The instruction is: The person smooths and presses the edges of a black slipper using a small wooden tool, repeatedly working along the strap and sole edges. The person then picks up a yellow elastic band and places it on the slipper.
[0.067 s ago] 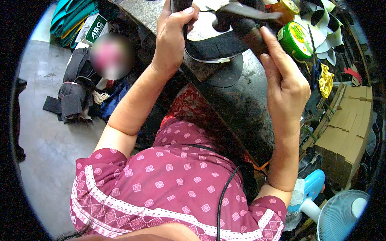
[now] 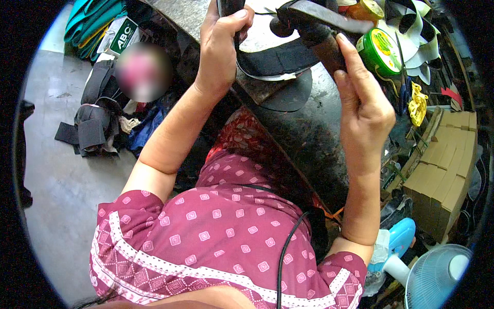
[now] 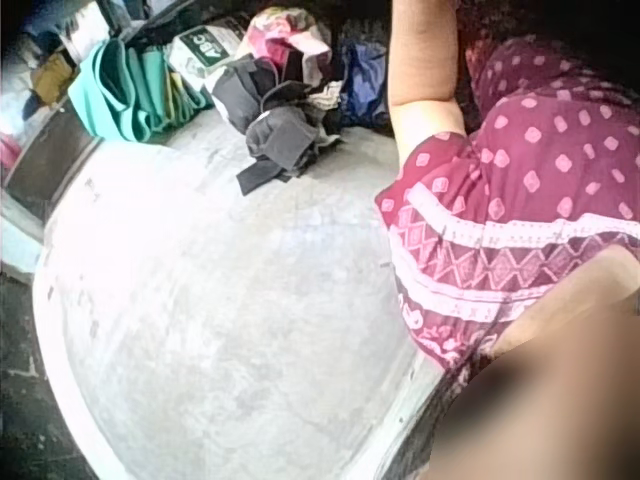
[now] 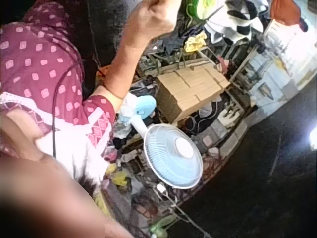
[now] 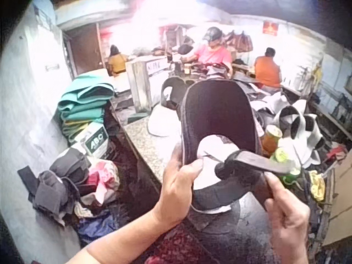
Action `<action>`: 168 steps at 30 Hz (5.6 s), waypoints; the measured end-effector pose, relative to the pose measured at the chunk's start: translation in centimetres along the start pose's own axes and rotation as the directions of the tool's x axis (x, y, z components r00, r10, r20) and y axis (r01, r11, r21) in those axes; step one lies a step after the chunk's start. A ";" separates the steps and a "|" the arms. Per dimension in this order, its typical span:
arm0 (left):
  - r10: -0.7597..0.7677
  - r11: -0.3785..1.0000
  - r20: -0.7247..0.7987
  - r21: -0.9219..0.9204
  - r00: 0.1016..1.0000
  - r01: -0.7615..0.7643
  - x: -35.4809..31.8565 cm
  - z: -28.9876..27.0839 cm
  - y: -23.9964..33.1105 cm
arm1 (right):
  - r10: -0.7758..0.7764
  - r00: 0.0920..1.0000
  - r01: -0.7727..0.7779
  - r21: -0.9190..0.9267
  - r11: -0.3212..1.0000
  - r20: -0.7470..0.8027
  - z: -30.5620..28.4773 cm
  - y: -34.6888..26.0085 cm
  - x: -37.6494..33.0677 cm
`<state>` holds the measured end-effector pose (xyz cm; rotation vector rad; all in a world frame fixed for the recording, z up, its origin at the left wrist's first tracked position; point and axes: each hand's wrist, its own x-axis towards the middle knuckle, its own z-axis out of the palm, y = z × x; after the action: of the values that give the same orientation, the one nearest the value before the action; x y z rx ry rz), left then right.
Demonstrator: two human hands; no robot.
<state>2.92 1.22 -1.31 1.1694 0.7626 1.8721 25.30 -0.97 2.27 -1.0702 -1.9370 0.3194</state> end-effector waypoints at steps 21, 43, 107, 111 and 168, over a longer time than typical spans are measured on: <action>0.108 0.970 0.052 0.215 0.993 -0.116 2.0 1.6 0.8 | 0.013 0.996 -0.017 0.034 0.999 0.091 0.6 0.6 -0.5; -0.127 0.819 -0.143 0.543 0.982 0.185 -7.1 -3.9 4.3 | -0.079 0.981 0.118 -0.221 0.968 0.179 0.0 0.4 1.2; -0.379 0.654 -0.224 0.621 0.898 0.431 -7.4 -6.2 0.9 | -0.137 0.984 0.128 0.079 0.989 0.117 0.1 -1.7 -0.5; -0.307 0.623 -0.181 0.704 0.934 0.341 -7.6 -6.3 0.3 | -0.086 0.954 0.142 -0.180 0.973 0.287 1.1 -1.8 -0.9; -0.030 0.995 0.422 0.099 0.906 -0.014 8.3 -1.2 5.4 | 0.360 0.897 -0.224 0.437 0.871 -0.257 -7.3 5.7 -2.2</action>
<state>-2.06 5.46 6.20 1.5672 0.6158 1.5046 34.82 -0.59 1.92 -1.0653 -1.3290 0.6334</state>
